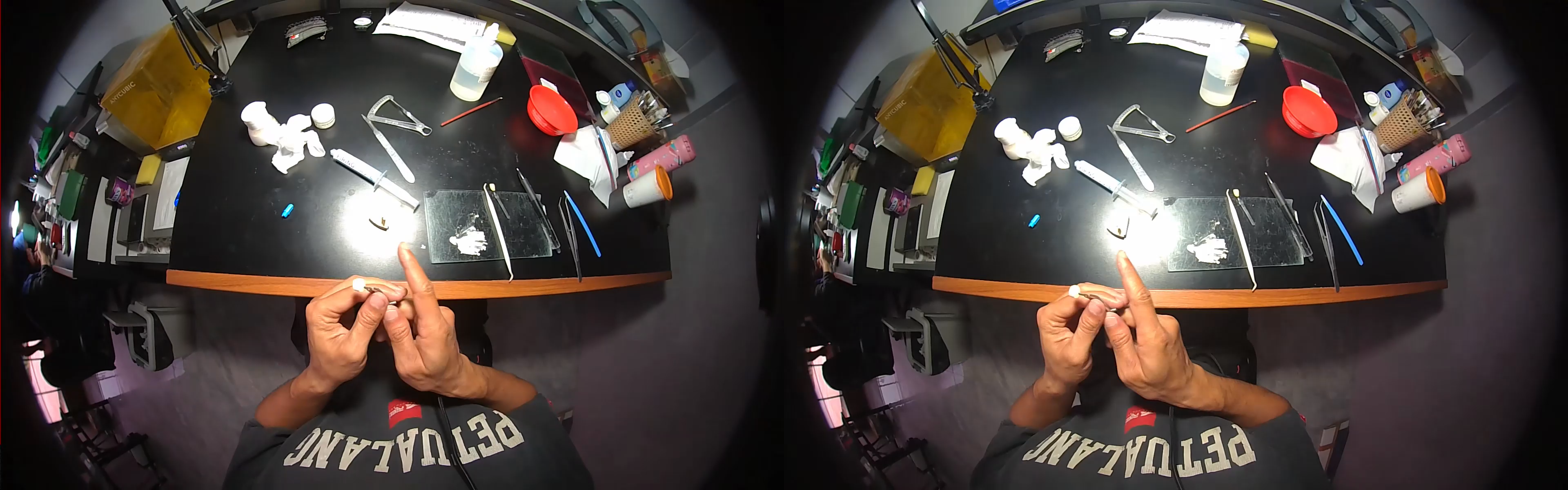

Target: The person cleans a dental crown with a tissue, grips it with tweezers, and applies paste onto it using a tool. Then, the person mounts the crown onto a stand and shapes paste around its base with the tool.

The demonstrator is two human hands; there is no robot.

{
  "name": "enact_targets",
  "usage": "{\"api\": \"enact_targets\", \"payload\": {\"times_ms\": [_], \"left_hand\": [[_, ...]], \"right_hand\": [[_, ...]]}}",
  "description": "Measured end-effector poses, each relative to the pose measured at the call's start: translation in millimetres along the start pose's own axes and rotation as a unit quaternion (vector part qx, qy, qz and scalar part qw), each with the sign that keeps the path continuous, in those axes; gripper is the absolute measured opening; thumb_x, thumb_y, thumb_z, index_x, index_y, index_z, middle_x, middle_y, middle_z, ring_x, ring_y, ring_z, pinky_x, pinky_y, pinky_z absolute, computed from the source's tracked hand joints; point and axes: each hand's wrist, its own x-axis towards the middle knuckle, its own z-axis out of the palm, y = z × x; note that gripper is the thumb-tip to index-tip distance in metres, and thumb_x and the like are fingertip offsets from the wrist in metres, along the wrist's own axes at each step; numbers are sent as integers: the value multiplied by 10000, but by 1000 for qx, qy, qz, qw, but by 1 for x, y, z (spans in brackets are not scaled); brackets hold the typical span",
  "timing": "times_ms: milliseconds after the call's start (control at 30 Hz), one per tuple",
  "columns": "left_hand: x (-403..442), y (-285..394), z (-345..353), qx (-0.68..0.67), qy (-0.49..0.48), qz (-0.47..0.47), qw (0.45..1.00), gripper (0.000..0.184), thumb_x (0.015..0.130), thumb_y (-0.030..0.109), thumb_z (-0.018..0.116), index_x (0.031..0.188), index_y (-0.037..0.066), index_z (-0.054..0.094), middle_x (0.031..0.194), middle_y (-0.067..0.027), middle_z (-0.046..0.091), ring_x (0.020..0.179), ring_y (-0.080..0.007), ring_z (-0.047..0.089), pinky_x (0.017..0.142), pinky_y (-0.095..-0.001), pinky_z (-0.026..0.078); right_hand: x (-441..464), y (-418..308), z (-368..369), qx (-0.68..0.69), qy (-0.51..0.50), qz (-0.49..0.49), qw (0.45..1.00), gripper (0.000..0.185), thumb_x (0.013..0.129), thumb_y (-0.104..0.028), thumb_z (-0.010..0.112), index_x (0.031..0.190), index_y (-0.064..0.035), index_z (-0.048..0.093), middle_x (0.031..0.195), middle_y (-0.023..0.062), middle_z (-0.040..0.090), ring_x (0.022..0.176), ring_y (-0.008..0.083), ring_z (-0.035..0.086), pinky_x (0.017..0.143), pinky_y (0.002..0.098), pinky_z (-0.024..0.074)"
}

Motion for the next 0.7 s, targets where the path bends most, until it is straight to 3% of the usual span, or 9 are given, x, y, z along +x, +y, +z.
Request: {"api": "enact_targets", "payload": {"times_ms": [67,100,167,200,233,367,500,567,700], "left_hand": [[1,1,9,-64,49,-11,997,213,1116,120,598,1086,-46,727,1032,-138,767,835,-140,713,708,-243,577],[8,-6,8,-36,46,57,997,265,1151,181,529,1056,-20,673,965,-138,751,789,-158,713,680,-242,566],[9,4,3,-120,80,11,990,279,1169,234,484,1060,9,605,876,-117,704,755,-167,702,630,-248,553],[10,14,-3,-152,76,-35,985,285,1177,273,462,1055,35,560,769,-67,600,694,-141,651,556,-241,515],[14,19,-8,-114,81,-38,989,318,1180,313,452,1029,42,527,721,-29,474,554,-71,466,474,-210,405],[25,24,-23,-53,80,-30,995,273,1174,247,486,1027,30,563,760,5,480,587,-24,383,495,-198,334],[19,31,-27,-51,33,-70,996,257,1169,225,502,1019,30,575,754,17,485,584,-18,377,503,-193,308],[13,31,-30,-52,37,-82,995,262,1163,246,518,1056,24,604,724,33,493,577,-13,380,506,-191,303],[-1,38,-40,4,67,-91,994,293,1131,274,577,1172,-12,631,703,36,499,546,-9,362,497,-187,287]], "right_hand": [[1,-15,-15,-16,-46,30,998,677,1049,-89,625,1626,103,329,800,149,681,654,229,674,640,334,542],[7,-20,-28,-89,-43,-37,994,622,1037,-87,636,1579,106,400,821,157,686,667,243,676,647,350,549],[32,-26,-67,-233,-34,-170,957,522,1014,-82,657,1484,111,541,863,173,697,693,271,681,662,380,562],[44,-28,-89,-281,-4,-168,945,455,989,-89,689,1395,103,613,910,190,708,745,276,697,690,392,573],[58,-29,-110,-326,25,-168,930,391,965,-96,722,1305,94,685,957,206,720,797,280,713,718,405,585],[162,17,-186,-225,79,31,971,489,893,-137,817,1328,43,688,1114,222,749,987,288,744,851,387,601],[259,73,-211,-423,169,13,890,930,787,-351,920,1512,62,509,1352,229,698,1239,357,693,1072,439,543],[290,92,-208,-359,162,24,919,1008,724,-410,956,1492,72,515,1382,233,690,1334,380,640,1144,459,489],[320,103,-195,-281,208,29,937,772,685,-348,1002,1286,9,674,1221,196,774,1161,327,742,1034,429,566]]}}
